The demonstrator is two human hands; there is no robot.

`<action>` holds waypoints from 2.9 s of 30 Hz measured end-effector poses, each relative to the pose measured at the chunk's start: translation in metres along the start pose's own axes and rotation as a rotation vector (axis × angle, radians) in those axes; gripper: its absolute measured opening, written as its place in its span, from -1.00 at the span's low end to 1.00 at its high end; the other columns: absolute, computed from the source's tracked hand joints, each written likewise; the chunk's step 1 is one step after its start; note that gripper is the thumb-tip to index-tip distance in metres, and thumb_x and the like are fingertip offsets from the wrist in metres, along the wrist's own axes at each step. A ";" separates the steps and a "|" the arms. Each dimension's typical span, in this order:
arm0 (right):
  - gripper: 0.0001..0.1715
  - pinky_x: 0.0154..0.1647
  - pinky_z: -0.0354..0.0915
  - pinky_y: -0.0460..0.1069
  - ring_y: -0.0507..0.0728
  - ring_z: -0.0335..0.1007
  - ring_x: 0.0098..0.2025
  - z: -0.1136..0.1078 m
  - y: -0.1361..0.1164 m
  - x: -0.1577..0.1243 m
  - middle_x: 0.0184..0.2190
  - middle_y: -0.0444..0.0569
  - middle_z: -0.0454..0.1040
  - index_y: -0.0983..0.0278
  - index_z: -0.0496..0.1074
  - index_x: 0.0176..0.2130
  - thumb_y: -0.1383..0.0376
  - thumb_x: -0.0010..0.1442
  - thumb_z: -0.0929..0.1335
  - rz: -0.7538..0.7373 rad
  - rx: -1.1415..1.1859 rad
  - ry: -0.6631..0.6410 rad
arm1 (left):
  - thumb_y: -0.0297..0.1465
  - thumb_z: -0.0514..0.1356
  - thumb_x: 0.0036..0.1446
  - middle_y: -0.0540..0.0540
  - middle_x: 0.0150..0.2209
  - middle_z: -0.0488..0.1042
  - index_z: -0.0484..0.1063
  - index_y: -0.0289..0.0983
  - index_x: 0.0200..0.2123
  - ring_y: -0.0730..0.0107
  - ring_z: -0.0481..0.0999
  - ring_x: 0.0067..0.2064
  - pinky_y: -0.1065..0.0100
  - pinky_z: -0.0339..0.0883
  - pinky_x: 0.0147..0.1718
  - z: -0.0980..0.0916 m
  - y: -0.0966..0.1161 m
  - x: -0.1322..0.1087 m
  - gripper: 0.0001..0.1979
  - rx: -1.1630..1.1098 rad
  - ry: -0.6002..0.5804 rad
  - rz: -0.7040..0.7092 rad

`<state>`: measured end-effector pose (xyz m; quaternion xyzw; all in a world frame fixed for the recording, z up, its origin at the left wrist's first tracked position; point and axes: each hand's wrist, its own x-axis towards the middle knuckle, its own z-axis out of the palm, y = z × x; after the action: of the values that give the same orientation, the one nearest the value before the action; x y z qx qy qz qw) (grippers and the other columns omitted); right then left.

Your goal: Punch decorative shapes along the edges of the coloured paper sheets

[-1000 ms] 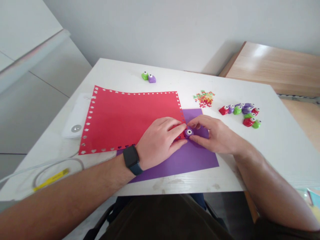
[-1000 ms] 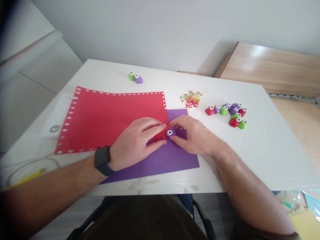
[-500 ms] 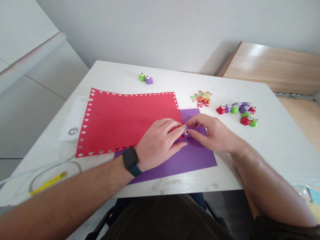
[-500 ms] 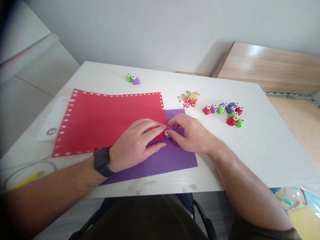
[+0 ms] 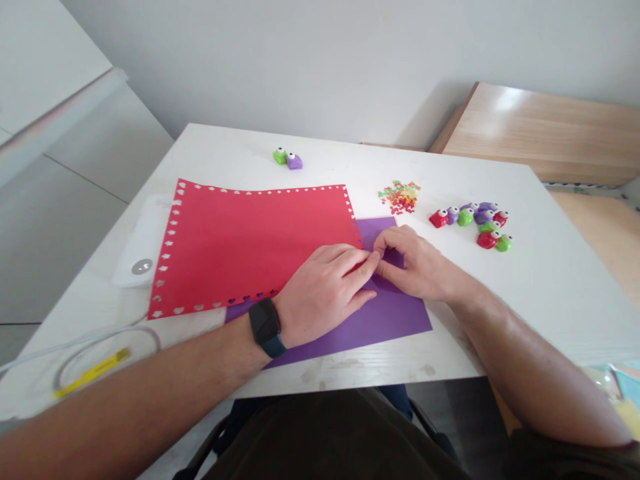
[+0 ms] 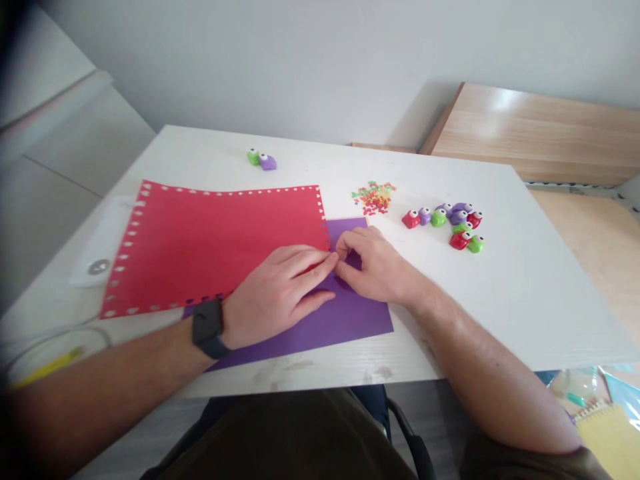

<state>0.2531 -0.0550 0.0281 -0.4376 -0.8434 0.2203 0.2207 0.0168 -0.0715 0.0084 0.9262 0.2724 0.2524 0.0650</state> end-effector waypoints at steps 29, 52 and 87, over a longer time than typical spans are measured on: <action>-0.68 -0.13 0.17 0.07 0.13 0.29 -0.30 0.009 0.001 0.006 -0.42 -0.07 0.39 0.23 0.34 -0.47 0.33 0.35 0.35 0.079 -0.040 -0.065 | -0.44 0.18 0.38 -0.26 0.00 0.60 0.51 -0.44 0.17 0.04 0.56 0.07 0.00 0.48 0.14 -0.001 0.007 0.009 -0.64 0.028 -0.079 -0.084; -0.97 -0.07 0.34 0.07 0.15 0.44 -0.17 -0.002 -0.004 -0.002 -0.23 -0.04 0.57 0.23 0.49 -0.18 0.33 0.32 0.42 0.076 0.084 0.002 | -0.29 0.25 0.39 -0.27 0.04 0.60 0.44 -0.36 0.21 0.05 0.58 0.07 0.01 0.44 0.11 -0.007 -0.006 -0.005 -0.59 0.063 -0.129 -0.190; -0.88 0.01 0.39 0.15 0.21 0.50 -0.10 -0.005 -0.008 -0.004 -0.17 -0.01 0.60 0.16 0.52 -0.15 0.38 0.30 0.44 -0.054 0.058 0.005 | -0.31 0.24 0.40 -0.27 0.07 0.59 0.46 -0.34 0.19 0.05 0.56 0.10 -0.01 0.44 0.16 -0.006 -0.005 -0.006 -0.63 0.029 -0.124 -0.198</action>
<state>0.2528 -0.0615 0.0361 -0.4087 -0.8476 0.2375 0.2411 0.0071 -0.0709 0.0101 0.9094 0.3618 0.1830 0.0929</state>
